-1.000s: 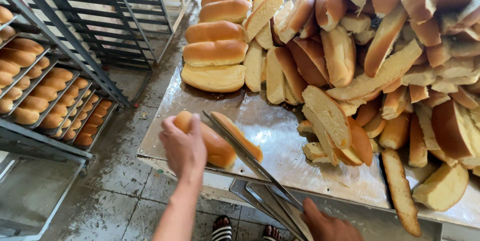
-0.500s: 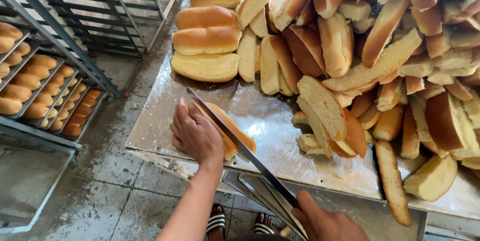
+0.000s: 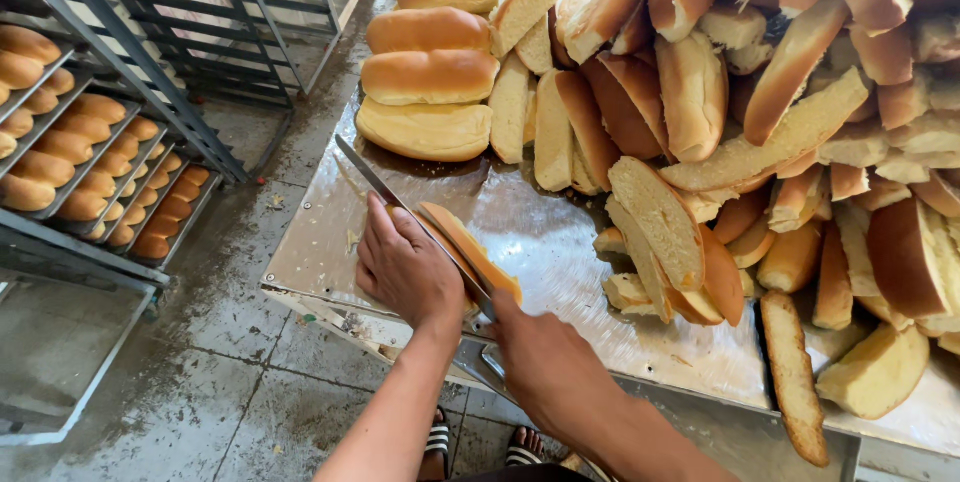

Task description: The person slices multiple long bread rolls in half lengthwise using a long serrated knife on a metal table. The person handles the rolls one at a time, cutting each and placing the halves into a growing pile.

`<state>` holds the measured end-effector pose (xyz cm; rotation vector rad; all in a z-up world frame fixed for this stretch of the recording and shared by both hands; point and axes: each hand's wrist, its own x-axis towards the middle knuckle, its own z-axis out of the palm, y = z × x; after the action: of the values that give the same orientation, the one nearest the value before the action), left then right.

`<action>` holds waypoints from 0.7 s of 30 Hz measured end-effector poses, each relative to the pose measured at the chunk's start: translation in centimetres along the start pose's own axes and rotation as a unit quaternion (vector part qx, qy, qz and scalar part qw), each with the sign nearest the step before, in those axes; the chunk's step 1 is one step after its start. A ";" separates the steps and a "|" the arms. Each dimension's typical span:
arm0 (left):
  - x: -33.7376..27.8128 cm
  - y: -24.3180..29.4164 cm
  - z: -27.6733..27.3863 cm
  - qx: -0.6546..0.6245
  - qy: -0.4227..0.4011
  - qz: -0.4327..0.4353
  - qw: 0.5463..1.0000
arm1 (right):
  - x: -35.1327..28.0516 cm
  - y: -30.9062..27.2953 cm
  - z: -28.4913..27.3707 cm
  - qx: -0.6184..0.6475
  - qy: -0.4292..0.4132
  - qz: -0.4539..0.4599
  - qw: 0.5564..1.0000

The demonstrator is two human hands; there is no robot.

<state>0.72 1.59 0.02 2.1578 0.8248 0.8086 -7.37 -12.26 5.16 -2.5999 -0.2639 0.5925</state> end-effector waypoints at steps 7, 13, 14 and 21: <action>-0.3 0.0 -0.3 -0.022 -0.015 0.009 1.000 | -4.3 5.7 2.4 -0.009 -0.050 0.069 0.996; -0.3 0.0 -0.5 -0.020 -0.023 0.003 1.000 | -5.3 8.9 4.2 -0.046 -0.078 0.119 0.989; -0.3 -0.1 -0.5 -0.019 -0.021 0.003 1.000 | -4.0 7.8 4.2 -0.033 -0.093 0.113 0.989; 0.1 -0.5 -2.0 -0.050 -0.046 0.002 0.998 | -0.4 0.7 0.7 0.138 -0.062 0.029 0.988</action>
<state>-0.79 2.70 0.86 2.0929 0.7183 0.7313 -8.01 -12.69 4.42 -2.3150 -0.1354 0.7548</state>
